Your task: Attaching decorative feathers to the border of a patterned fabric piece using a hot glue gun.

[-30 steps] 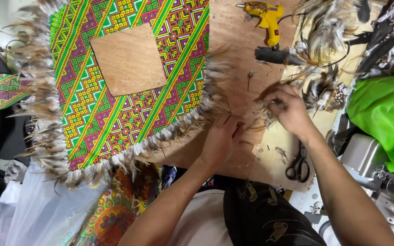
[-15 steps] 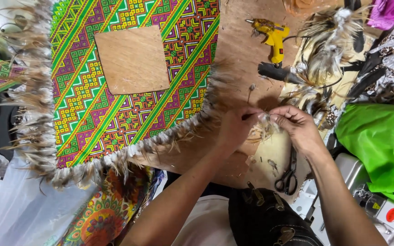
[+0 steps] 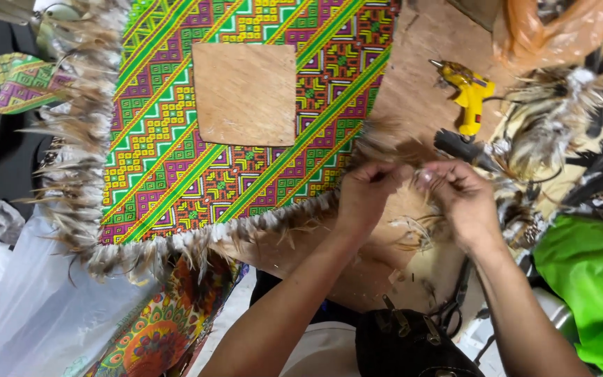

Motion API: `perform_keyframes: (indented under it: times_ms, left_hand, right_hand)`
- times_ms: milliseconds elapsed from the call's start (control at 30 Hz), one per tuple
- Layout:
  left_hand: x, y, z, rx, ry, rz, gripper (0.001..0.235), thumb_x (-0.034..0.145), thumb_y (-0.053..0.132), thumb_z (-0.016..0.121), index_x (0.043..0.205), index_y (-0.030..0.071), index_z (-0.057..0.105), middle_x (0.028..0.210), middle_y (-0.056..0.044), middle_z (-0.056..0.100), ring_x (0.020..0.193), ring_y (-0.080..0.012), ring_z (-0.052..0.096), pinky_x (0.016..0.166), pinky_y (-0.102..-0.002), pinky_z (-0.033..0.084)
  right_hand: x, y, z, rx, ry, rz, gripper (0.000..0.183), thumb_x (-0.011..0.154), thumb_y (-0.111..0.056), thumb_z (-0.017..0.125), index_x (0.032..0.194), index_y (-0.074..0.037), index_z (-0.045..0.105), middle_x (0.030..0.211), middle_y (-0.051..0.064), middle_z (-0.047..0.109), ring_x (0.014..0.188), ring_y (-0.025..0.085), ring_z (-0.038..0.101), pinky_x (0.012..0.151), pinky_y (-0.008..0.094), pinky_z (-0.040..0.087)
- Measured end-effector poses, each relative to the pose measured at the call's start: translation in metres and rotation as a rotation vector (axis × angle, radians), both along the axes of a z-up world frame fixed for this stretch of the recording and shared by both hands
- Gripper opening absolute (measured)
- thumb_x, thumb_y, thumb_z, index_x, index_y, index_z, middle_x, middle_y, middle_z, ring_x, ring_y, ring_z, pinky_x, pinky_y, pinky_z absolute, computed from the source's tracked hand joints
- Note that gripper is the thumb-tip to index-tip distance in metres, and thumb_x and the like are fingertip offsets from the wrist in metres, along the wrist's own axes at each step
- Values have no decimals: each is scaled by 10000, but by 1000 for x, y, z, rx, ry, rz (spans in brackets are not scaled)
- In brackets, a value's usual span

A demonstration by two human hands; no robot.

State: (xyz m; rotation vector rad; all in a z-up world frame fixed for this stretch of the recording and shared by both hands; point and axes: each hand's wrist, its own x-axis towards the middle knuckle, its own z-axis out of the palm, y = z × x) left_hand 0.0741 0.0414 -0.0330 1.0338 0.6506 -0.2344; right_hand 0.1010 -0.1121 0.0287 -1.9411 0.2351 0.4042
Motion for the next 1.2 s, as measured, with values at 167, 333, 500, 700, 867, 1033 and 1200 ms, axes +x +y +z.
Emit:
perform_keyframes:
  times_ms: [167, 333, 500, 700, 867, 1033, 1200]
  left_hand:
    - [38, 73, -3, 213, -130, 117, 111, 967, 181, 894, 1023, 90, 861, 914, -122, 813, 960, -152, 692, 922, -376, 610]
    - [50, 112, -66, 470, -94, 39, 177, 995, 337, 867, 983, 161, 884, 1283, -286, 728, 1242, -511, 714, 1058, -541, 597]
    - [55, 111, -111, 481, -15, -104, 255, 937, 396, 910, 1083, 188, 887, 1590, -413, 465, 1476, -633, 487, 1244, -602, 451]
    - [56, 114, -101, 419, -22, -109, 301, 919, 433, 917, 1093, 190, 884, 1633, -447, 377, 1493, -692, 400, 1264, -638, 405]
    - [58, 112, -102, 429, -15, -130, 324, 908, 441, 917, 1103, 185, 883, 1627, -397, 435, 1514, -630, 439, 1277, -606, 410]
    - [59, 116, -94, 505, -221, -64, 176, 900, 322, 875, 821, 168, 840, 837, 12, 846, 1253, -214, 638, 1254, -434, 397]
    - [61, 114, -99, 532, -222, -75, 184, 914, 349, 850, 899, 172, 895, 875, -1, 865, 1195, -208, 692, 1250, -420, 428]
  right_hand:
    - [78, 13, -28, -152, -21, 173, 91, 1157, -140, 758, 1229, -97, 794, 961, 57, 778, 917, 126, 690, 892, 295, 533]
    - [135, 43, -55, -317, 8, 352, 114, 1035, -211, 831, 1148, -205, 844, 1002, 53, 772, 1018, 213, 708, 952, 362, 536]
    - [157, 71, -54, -568, 174, 649, 247, 912, -325, 819, 1116, -196, 868, 1074, 164, 819, 1129, 426, 749, 1021, 532, 562]
    - [158, 75, -55, -684, 268, 715, 309, 897, -399, 811, 1128, -203, 875, 1146, 170, 830, 1217, 437, 732, 1057, 548, 563]
    - [163, 83, -61, -699, 314, 732, 339, 908, -389, 789, 1167, -187, 872, 1191, 181, 826, 1256, 436, 718, 1099, 549, 544]
    - [166, 87, -40, -568, 439, 757, 393, 1011, -332, 755, 1256, -31, 815, 1353, 103, 636, 1243, 305, 677, 1177, 397, 493]
    - [161, 94, -38, -576, 463, 563, 324, 1011, -180, 789, 1294, -27, 746, 1361, 107, 771, 1229, 269, 712, 1095, 373, 506]
